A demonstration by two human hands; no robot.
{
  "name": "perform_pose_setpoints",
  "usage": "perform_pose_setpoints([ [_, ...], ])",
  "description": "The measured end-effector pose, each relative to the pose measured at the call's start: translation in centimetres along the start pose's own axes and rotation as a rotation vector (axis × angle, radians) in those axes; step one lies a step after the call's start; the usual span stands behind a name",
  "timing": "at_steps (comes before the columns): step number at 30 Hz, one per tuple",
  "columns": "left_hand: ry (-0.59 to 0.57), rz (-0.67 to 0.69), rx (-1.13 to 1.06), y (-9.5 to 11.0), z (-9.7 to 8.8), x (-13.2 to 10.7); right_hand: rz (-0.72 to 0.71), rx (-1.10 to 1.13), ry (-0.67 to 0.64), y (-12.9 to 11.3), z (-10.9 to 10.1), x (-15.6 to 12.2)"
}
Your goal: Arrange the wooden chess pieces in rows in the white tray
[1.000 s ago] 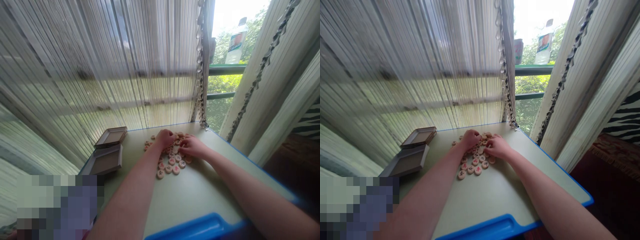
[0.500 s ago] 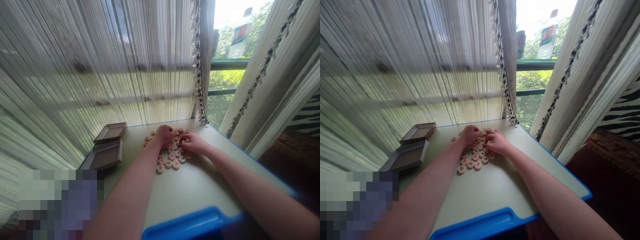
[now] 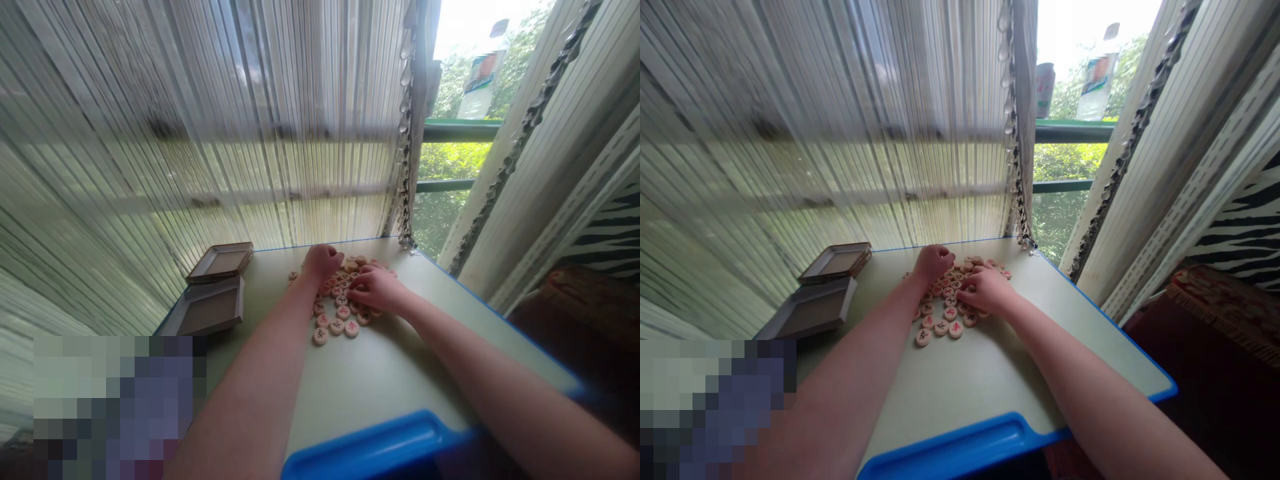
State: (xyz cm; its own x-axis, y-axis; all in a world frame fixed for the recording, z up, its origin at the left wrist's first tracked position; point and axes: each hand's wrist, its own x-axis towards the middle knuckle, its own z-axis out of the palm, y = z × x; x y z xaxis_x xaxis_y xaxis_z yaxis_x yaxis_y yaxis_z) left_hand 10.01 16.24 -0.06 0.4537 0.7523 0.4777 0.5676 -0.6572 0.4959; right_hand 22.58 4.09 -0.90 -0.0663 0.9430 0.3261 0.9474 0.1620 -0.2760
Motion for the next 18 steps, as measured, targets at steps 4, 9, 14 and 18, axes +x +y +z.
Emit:
perform_pose_setpoints([
  [4, 0.013, 0.004, -0.020, -0.39, 0.12, 0.07, 0.026, 0.050, -0.041, -0.14, 0.16, 0.04],
  [9, 0.031, 0.037, -0.003, 0.03, 0.08, -0.24, -0.026, 0.047, 0.027, 0.06, 0.44, 0.30],
  [14, 0.009, 0.043, 0.006, 0.36, -0.12, -0.31, -0.104, 0.022, 0.047, 0.16, 0.32, 0.17],
  [18, -0.023, 0.077, 0.019, 0.52, -0.19, -0.28, -0.155, 0.030, 0.018, 0.20, 0.03, -0.06],
])
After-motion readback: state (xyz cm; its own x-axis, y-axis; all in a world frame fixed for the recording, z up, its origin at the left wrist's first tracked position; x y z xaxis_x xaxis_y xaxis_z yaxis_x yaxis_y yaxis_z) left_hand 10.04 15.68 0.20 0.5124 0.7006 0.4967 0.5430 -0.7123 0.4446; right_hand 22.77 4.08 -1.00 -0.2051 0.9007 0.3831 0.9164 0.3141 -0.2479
